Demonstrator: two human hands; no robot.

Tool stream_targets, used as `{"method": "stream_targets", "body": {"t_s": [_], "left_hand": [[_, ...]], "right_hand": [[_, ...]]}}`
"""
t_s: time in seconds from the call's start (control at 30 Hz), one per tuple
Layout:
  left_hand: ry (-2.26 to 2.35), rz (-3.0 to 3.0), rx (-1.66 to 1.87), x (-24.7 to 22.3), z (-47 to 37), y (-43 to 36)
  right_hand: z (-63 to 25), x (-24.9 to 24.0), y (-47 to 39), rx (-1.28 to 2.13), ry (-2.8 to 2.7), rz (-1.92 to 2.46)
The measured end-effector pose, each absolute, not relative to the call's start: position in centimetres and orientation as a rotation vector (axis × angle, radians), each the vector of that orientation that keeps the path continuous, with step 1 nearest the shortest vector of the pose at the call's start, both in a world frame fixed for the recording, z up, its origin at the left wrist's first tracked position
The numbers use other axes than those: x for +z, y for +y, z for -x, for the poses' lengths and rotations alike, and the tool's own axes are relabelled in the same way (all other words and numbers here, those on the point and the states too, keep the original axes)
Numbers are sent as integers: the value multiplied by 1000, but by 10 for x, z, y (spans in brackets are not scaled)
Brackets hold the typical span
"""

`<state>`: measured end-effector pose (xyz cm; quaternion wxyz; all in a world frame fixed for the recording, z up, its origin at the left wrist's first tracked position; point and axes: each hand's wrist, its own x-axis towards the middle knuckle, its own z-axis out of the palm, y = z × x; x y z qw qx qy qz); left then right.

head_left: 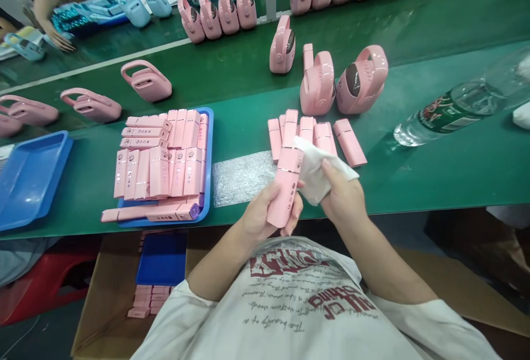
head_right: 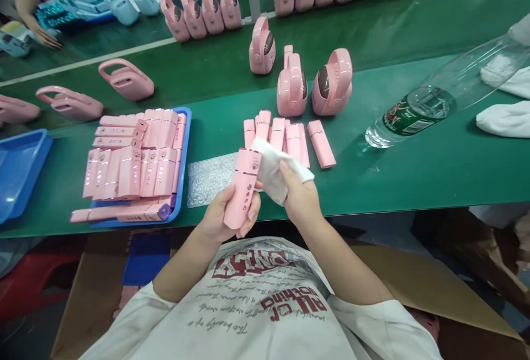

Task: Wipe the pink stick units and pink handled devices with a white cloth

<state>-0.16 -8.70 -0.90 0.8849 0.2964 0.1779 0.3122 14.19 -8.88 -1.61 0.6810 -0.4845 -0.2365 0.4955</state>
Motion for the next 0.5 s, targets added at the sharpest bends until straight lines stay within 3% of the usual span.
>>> {"method": "stream_targets", "body": {"t_s": [0.23,0.43,0.5], "left_hand": [[541,-841,457,-11,-12,-98],[545,-1097,406,-11,1,-100],[592,-1229,360,-8,14,-97]], "right_hand": [[-137,-12,-114,1114,-973,1180],[-176,11,-95,480,-735,1342],[-200,24,-81,410,-830,1377]]}}
